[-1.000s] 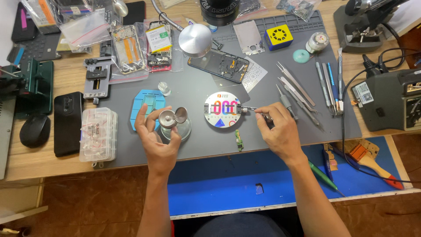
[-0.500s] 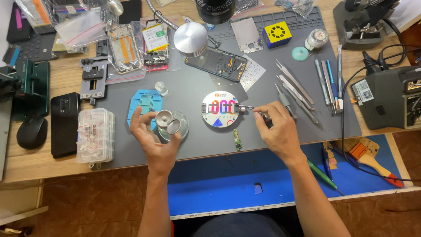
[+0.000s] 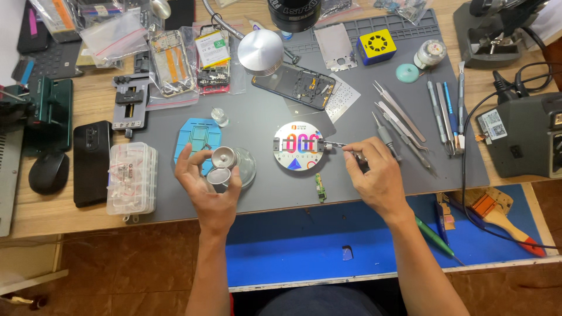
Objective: The person holds a disassembled smartphone and uses a multimeter to test the motherboard. They then place the motherboard on a circular mat and use a soldering iron to work on the circuit board.
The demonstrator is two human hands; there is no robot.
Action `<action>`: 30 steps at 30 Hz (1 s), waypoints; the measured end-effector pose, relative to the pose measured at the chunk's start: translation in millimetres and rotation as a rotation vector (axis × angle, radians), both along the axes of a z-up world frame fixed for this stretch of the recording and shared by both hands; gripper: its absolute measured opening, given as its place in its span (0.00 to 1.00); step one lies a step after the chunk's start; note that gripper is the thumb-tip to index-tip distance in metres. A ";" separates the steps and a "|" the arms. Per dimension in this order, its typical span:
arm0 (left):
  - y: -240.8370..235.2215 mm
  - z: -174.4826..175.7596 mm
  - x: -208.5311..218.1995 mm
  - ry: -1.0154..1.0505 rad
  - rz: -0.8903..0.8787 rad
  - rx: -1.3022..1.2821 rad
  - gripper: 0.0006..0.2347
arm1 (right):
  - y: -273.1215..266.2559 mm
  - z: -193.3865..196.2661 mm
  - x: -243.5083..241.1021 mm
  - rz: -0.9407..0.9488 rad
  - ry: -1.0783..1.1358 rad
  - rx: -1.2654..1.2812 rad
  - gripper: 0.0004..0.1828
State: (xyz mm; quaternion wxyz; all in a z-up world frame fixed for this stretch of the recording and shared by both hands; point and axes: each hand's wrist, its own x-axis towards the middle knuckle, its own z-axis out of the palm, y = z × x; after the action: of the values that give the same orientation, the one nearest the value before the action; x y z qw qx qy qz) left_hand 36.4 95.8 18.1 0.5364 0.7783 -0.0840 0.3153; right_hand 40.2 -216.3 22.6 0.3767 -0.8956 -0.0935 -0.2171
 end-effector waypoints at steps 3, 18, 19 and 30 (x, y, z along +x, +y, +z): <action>-4.7 15.4 -4.5 0.016 -0.060 -0.049 0.36 | 1.8 4.6 -0.4 0.003 -0.005 -0.005 0.03; -4.0 -1.1 -1.6 0.053 0.004 -0.118 0.41 | 1.3 1.9 -5.6 -0.030 0.060 -0.052 0.02; -2.5 1.1 -1.6 0.048 0.008 -0.118 0.41 | 1.8 1.4 -4.4 -0.025 0.055 -0.052 0.02; -8.3 17.4 -8.1 0.203 0.056 0.018 0.48 | 2.6 0.4 -5.7 -0.035 0.079 -0.059 0.03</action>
State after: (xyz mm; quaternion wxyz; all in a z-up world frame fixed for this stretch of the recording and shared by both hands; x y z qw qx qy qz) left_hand 28.3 87.5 35.5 0.5263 0.8130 -0.0103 0.2490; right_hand 34.6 -213.7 22.9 0.3496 -0.9158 -0.0693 -0.1853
